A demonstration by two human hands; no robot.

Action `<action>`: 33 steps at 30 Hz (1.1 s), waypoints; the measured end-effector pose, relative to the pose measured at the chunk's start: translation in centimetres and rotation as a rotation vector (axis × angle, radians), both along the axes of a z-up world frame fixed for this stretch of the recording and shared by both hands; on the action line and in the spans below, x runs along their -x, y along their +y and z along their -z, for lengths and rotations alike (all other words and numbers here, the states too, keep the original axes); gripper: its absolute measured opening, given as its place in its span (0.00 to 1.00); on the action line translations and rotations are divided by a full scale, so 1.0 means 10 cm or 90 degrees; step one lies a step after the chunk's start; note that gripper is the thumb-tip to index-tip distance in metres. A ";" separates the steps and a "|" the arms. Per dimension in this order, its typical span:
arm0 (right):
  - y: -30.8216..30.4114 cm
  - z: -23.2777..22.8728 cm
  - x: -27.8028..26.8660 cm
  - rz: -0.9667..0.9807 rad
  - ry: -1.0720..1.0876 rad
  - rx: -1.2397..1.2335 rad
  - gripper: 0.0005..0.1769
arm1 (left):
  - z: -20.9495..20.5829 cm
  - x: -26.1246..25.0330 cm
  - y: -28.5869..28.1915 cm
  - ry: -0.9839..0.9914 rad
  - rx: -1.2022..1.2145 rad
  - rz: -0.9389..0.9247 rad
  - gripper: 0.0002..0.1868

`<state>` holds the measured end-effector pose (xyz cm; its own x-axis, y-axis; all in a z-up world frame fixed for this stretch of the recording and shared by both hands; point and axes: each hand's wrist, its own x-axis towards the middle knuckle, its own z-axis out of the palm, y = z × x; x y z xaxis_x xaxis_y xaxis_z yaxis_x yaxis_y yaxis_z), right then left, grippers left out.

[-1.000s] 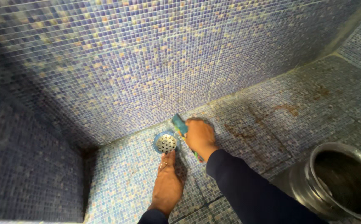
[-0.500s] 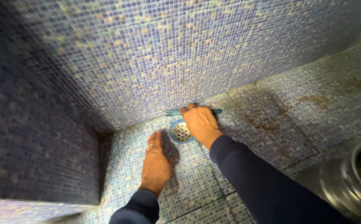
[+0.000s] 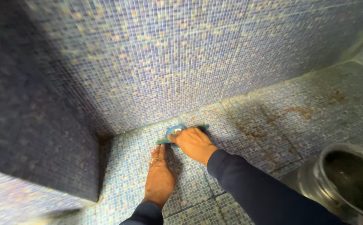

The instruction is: The person cleans the tiled bathroom floor and around the drain by scraping and scrubbing with a hand tool, wiping the surface, and handling a metal pitcher.

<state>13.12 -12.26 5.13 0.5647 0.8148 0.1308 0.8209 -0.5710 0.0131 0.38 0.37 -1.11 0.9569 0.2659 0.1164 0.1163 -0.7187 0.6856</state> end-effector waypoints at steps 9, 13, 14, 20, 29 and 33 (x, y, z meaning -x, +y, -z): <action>-0.18 -0.52 0.32 -0.047 0.026 0.044 0.24 | -0.70 0.36 -0.08 0.027 -0.052 0.047 0.45; -0.23 -1.12 0.49 0.021 0.130 -0.037 0.20 | -1.10 0.44 -0.06 0.029 -0.119 0.079 0.44; -0.24 -1.26 0.53 0.018 0.127 -0.039 0.20 | -1.21 0.43 -0.03 0.026 -0.121 0.076 0.44; -0.24 -1.62 0.79 -0.080 -0.052 -0.059 0.17 | -1.86 0.33 0.13 0.084 -0.325 0.193 0.40; -0.33 -1.80 1.05 -0.020 -0.110 0.026 0.17 | -1.94 0.33 0.13 0.125 -0.341 0.309 0.40; -0.42 -1.64 1.19 -0.025 -0.129 0.061 0.17 | -1.82 0.48 0.06 0.107 -0.219 0.331 0.42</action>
